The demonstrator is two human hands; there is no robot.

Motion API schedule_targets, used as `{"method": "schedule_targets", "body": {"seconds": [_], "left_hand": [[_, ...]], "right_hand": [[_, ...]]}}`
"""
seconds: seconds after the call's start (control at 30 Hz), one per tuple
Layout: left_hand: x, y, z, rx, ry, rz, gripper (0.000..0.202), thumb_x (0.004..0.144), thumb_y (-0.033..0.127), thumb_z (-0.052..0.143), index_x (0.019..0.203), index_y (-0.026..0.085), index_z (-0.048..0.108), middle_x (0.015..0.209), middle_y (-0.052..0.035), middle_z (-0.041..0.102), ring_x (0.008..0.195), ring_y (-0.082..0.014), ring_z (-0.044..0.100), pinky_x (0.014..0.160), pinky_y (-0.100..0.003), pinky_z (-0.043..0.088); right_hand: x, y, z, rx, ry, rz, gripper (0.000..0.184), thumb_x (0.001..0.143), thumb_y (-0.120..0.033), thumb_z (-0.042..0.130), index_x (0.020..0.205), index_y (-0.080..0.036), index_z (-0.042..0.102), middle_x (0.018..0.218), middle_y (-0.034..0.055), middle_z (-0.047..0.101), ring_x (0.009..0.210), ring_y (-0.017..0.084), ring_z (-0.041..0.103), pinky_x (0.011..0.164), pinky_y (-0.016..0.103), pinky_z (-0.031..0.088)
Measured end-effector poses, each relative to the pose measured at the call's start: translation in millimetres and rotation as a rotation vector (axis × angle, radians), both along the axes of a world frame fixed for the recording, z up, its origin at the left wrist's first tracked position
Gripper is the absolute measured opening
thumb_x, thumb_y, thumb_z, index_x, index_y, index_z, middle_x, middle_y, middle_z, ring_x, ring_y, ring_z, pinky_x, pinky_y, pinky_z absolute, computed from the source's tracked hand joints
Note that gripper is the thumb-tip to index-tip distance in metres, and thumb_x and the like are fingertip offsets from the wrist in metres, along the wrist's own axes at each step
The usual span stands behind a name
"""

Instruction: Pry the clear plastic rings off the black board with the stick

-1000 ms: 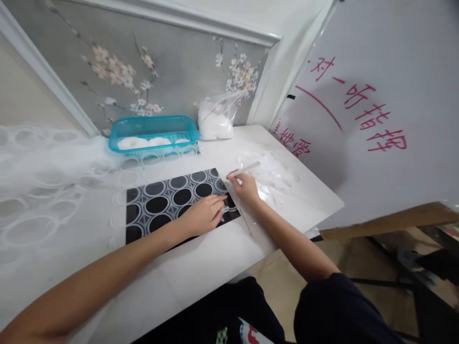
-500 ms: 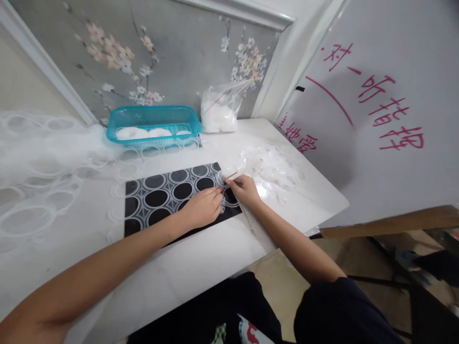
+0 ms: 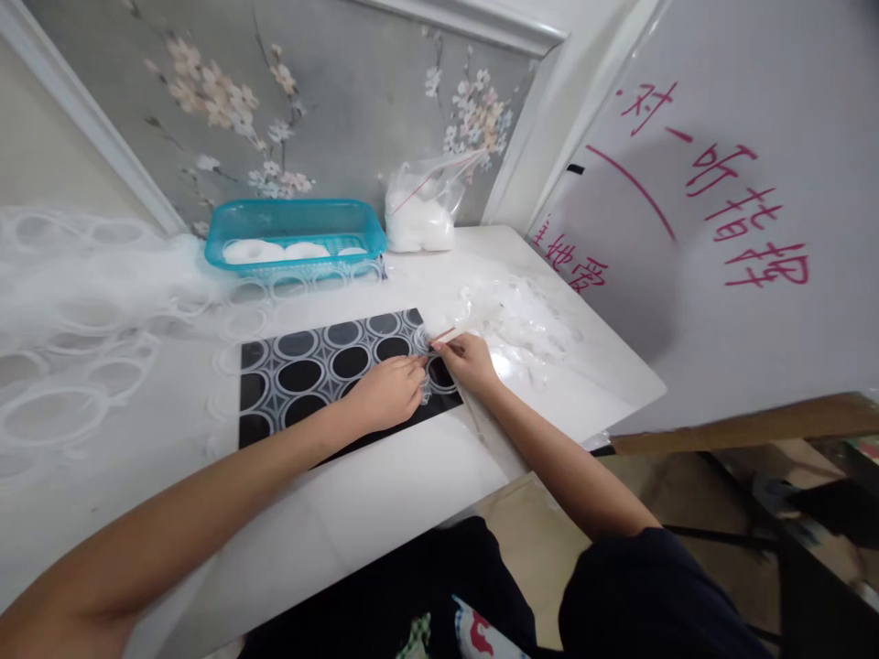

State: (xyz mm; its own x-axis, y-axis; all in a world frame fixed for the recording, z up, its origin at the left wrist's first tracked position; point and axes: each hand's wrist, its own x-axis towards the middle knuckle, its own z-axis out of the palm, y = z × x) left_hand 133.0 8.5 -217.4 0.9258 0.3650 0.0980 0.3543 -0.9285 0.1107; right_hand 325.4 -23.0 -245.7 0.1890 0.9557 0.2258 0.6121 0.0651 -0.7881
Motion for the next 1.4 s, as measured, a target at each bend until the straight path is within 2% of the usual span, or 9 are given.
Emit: {"method": "schedule_targets", "body": {"seconds": [0.27,0.43,0.53,0.63,0.8,0.93,1.13,1.27,1.4], "left_hand": [[0.2,0.6,0.1,-0.037,0.001,0.0,0.031,0.092,0.017,0.044,0.117,0.006,0.06,0.132,-0.0203,0.06,0.128,-0.0274,0.055,0.11,-0.043,0.042],[1.5,4.9,6.4,-0.083,0.01,-0.02,0.023,0.089,0.016,0.047,0.102,0.009,0.065,0.118,-0.0188,0.067,0.113,-0.0288,0.064,0.102,-0.042,0.048],[-0.2,7.3,7.4,-0.102,0.02,-0.024,0.02,0.088,0.016,0.048,0.095,0.01,0.066,0.109,-0.0175,0.07,0.106,-0.0282,0.066,0.096,-0.04,0.051],[-2.9,8.1,6.8,-0.106,0.026,-0.023,0.022,0.089,0.016,0.046,0.097,0.012,0.066,0.116,-0.0158,0.069,0.111,-0.0267,0.065,0.099,-0.039,0.049],[-3.9,7.8,7.7,-0.124,0.03,0.004,0.025,0.087,0.015,0.048,0.105,0.013,0.066,0.119,-0.0155,0.068,0.112,-0.0256,0.065,0.097,-0.038,0.051],[-3.6,8.0,11.5,-0.167,0.023,0.043,0.028,0.087,0.016,0.049,0.109,0.015,0.066,0.11,-0.0126,0.072,0.103,-0.0245,0.068,0.089,-0.035,0.053],[5.2,37.4,29.0,-0.254,-0.001,0.105,0.021,0.092,0.028,0.049,0.095,0.017,0.067,0.089,-0.0056,0.074,0.081,-0.0187,0.07,0.074,-0.027,0.053],[27.2,67.3,39.2,-0.247,-0.021,0.157,0.023,0.093,0.025,0.047,0.105,0.015,0.065,0.091,-0.0055,0.072,0.082,-0.017,0.068,0.075,-0.026,0.052],[47.5,76.3,40.3,-0.204,0.049,0.106,0.03,0.087,0.013,0.047,0.107,0.02,0.068,0.099,-0.0045,0.072,0.087,-0.0179,0.067,0.079,-0.028,0.049]], "right_hand": [[-3.2,-4.1,3.2,0.018,-0.22,0.05,0.024,0.094,-0.026,0.048,0.093,-0.016,0.071,0.099,0.0099,0.077,0.09,0.022,0.071,0.079,0.03,0.053],[-15.7,-9.7,4.4,0.022,-0.419,0.209,0.021,0.086,-0.01,0.048,0.09,-0.018,0.067,0.088,0.0094,0.074,0.085,0.022,0.066,0.081,0.03,0.05],[-11.2,1.6,11.1,0.042,-0.478,0.217,0.018,0.079,-0.008,0.053,0.087,-0.018,0.066,0.081,0.0085,0.072,0.081,0.022,0.064,0.079,0.03,0.049],[10.0,24.9,29.9,0.093,-0.481,0.059,0.016,0.083,-0.013,0.052,0.091,-0.016,0.065,0.078,0.01,0.071,0.078,0.024,0.064,0.077,0.032,0.048],[38.4,42.8,58.1,0.234,-0.379,-0.254,0.032,0.097,-0.025,0.035,0.104,-0.016,0.065,0.093,0.0115,0.073,0.089,0.025,0.069,0.083,0.034,0.047],[49.5,30.1,46.5,0.392,0.014,-0.496,0.025,0.088,-0.037,0.053,0.092,-0.018,0.069,0.093,0.01,0.075,0.09,0.025,0.07,0.084,0.033,0.05],[104.3,20.9,18.8,0.447,0.284,-0.876,0.041,0.087,-0.039,0.044,0.1,-0.007,0.066,0.09,0.0149,0.073,0.089,0.026,0.07,0.078,0.038,0.054],[126.1,17.1,13.8,0.415,0.324,-0.93,0.038,0.08,-0.04,0.051,0.093,-0.009,0.068,0.091,0.0154,0.072,0.09,0.028,0.069,0.083,0.043,0.053],[130.2,11.2,15.0,0.39,0.272,-0.88,0.036,0.08,-0.041,0.054,0.095,-0.013,0.071,0.105,0.0158,0.07,0.109,0.03,0.063,0.091,0.041,0.051]]}}
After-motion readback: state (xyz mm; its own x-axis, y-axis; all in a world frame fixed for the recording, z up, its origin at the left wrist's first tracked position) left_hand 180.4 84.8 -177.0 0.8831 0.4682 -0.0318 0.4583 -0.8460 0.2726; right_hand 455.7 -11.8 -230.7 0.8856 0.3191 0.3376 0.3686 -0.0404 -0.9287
